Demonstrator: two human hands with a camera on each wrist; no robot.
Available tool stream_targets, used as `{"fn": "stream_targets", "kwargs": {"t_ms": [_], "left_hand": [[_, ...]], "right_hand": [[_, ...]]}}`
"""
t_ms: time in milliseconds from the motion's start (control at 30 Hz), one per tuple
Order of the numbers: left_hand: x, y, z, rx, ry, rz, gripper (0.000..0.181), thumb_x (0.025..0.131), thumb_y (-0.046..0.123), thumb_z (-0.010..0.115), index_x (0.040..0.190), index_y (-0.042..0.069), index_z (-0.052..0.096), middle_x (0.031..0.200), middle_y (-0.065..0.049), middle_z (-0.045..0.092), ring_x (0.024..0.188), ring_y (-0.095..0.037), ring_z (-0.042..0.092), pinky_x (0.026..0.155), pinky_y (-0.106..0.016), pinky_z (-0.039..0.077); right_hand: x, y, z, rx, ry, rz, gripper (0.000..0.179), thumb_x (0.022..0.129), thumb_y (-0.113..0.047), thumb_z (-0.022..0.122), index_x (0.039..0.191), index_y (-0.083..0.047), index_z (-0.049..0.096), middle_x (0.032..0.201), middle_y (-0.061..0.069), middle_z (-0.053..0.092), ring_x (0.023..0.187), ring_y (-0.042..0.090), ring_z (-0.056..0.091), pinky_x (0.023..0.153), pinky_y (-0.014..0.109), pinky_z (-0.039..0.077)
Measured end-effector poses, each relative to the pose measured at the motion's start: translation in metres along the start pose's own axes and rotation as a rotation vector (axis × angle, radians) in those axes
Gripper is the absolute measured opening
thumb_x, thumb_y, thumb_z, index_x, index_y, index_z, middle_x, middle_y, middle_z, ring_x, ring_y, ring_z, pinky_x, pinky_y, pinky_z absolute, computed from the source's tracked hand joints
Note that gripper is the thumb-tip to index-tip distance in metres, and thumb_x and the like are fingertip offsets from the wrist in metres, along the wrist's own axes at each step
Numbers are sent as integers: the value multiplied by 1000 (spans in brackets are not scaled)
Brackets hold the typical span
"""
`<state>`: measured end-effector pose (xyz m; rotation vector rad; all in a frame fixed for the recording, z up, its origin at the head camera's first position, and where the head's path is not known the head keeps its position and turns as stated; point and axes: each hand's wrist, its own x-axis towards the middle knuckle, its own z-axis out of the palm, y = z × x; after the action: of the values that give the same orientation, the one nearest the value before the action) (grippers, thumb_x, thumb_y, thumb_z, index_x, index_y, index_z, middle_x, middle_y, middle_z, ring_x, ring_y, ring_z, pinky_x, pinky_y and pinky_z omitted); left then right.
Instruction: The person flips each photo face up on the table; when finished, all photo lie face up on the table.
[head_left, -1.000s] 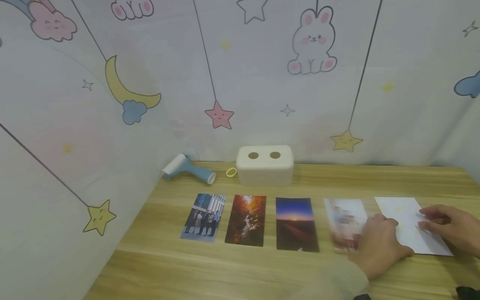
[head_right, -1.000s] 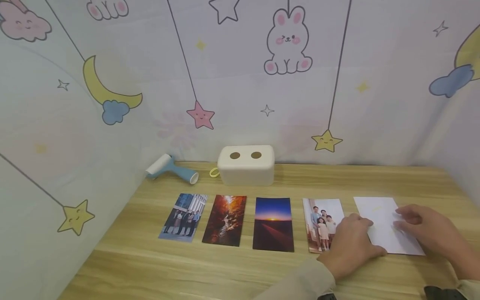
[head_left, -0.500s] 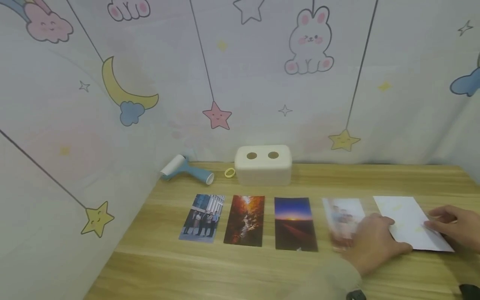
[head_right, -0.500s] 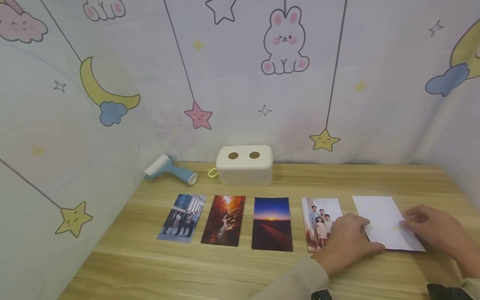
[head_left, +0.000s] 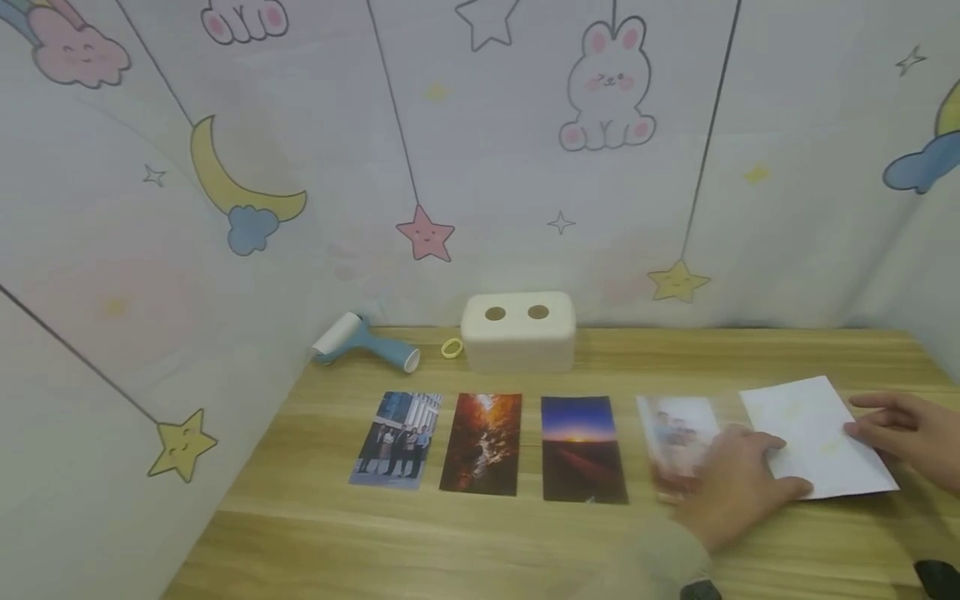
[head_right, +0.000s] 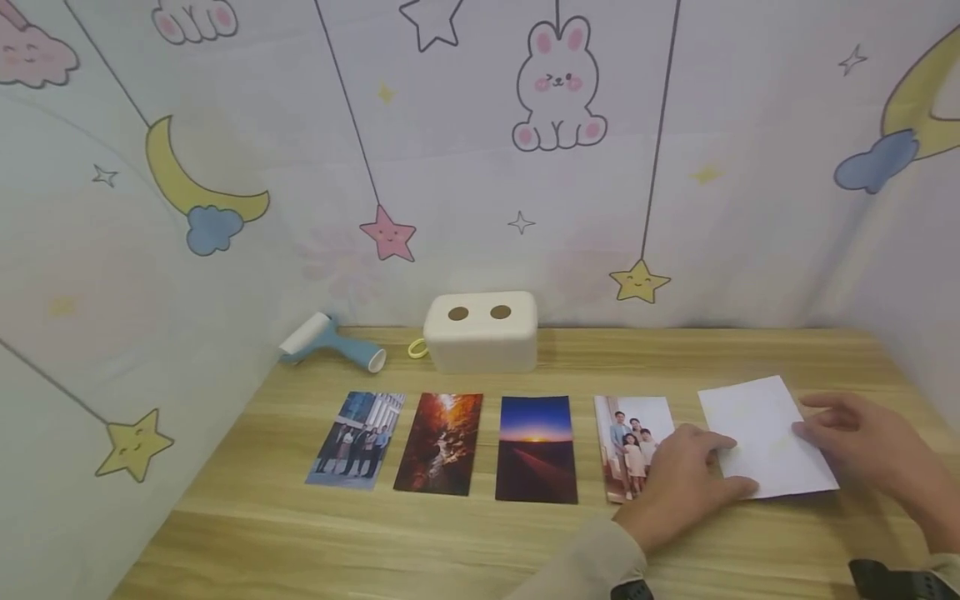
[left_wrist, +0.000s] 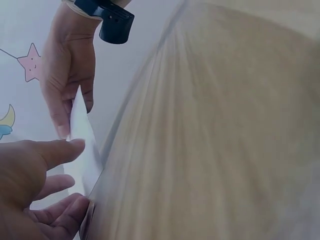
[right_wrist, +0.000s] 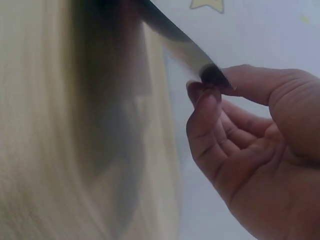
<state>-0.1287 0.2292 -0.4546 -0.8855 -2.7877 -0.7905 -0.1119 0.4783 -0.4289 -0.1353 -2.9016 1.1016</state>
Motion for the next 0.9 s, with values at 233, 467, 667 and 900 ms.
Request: {"fn": "stream_targets", "kwargs": {"t_ms": [233, 467, 667, 900], "left_hand": [[0, -9, -2, -286, 23, -17, 26, 96, 37, 78, 120, 26, 80, 106, 20, 71, 96, 11, 57, 80, -2, 34], [4, -7, -6, -701, -5, -171, 25, 97, 27, 78, 122, 23, 79, 107, 19, 73, 89, 11, 60, 73, -9, 47], [6, -3, -14, -821, -31, -225, 26, 97, 26, 79, 123, 24, 79, 110, 21, 72, 89, 9, 63, 71, -13, 50], [6, -1, -18, -889, 4, -224, 30, 96, 28, 82, 125, 27, 77, 104, 21, 71, 82, 8, 63, 62, -15, 51]], "right_hand": [[-3, -16, 0, 95, 19, 10, 47, 107, -15, 66, 137, 18, 52, 95, 1, 74, 74, 2, 67, 62, 27, 59], [0, -23, 3, 119, 6, 27, 37, 105, -30, 71, 130, -4, 68, 106, -16, 71, 85, -9, 62, 67, 24, 58], [-2, -42, 7, 88, -31, 57, 61, 107, -39, 66, 144, 7, 54, 130, 27, 66, 88, -13, 59, 68, 25, 58], [-6, -50, 8, 175, -78, 32, 44, 108, -35, 65, 141, -5, 61, 116, -24, 66, 94, -2, 66, 73, 29, 59]]}}
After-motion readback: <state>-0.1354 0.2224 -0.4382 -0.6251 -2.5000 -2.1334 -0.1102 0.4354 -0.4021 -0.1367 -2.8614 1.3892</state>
